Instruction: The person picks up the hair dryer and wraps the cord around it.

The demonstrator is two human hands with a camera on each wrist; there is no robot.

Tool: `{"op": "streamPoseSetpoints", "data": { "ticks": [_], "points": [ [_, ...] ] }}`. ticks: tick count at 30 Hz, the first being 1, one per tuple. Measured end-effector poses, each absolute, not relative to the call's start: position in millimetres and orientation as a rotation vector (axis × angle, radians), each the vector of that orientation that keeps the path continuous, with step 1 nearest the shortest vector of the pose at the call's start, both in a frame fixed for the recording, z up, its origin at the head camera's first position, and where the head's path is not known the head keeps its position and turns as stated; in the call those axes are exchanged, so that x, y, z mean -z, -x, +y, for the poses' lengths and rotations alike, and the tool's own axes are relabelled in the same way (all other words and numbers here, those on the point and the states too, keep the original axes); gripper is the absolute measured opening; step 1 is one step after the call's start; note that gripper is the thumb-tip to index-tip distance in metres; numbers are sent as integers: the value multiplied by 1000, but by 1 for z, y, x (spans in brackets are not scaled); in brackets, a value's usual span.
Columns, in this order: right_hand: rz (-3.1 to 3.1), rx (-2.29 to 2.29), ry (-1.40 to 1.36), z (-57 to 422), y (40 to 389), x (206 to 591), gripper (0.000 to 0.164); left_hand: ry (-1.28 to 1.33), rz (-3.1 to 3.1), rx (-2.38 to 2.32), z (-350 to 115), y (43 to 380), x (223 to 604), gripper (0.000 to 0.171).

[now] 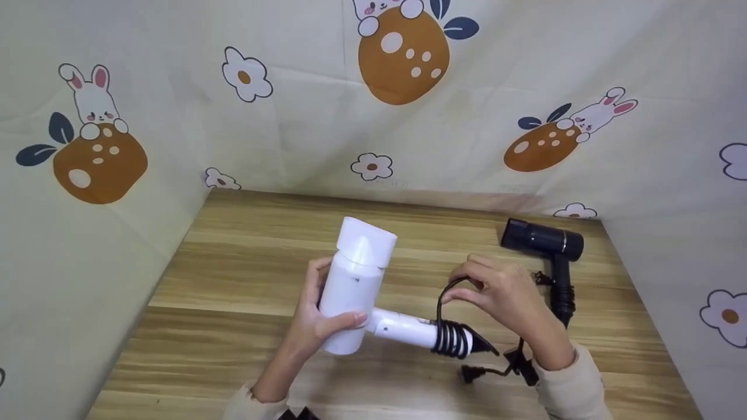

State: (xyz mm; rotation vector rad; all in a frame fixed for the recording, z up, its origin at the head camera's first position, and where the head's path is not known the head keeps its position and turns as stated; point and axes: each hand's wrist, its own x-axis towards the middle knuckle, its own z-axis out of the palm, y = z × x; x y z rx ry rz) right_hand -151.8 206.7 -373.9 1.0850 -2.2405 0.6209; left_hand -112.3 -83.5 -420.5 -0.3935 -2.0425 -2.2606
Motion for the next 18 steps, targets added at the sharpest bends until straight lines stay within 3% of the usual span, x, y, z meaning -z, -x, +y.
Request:
{"op": "streamPoseSetpoints", "data": {
  "ticks": [14, 18],
  "points": [
    [-2279, -932, -1141, 197, 154, 407, 3, 337, -1810, 2442, -84, 110, 419, 65],
    [-2259, -928, -1173, 190, 149, 414, 10, 284, -1689, 2502, -83, 110, 420, 63]
  ]
}}
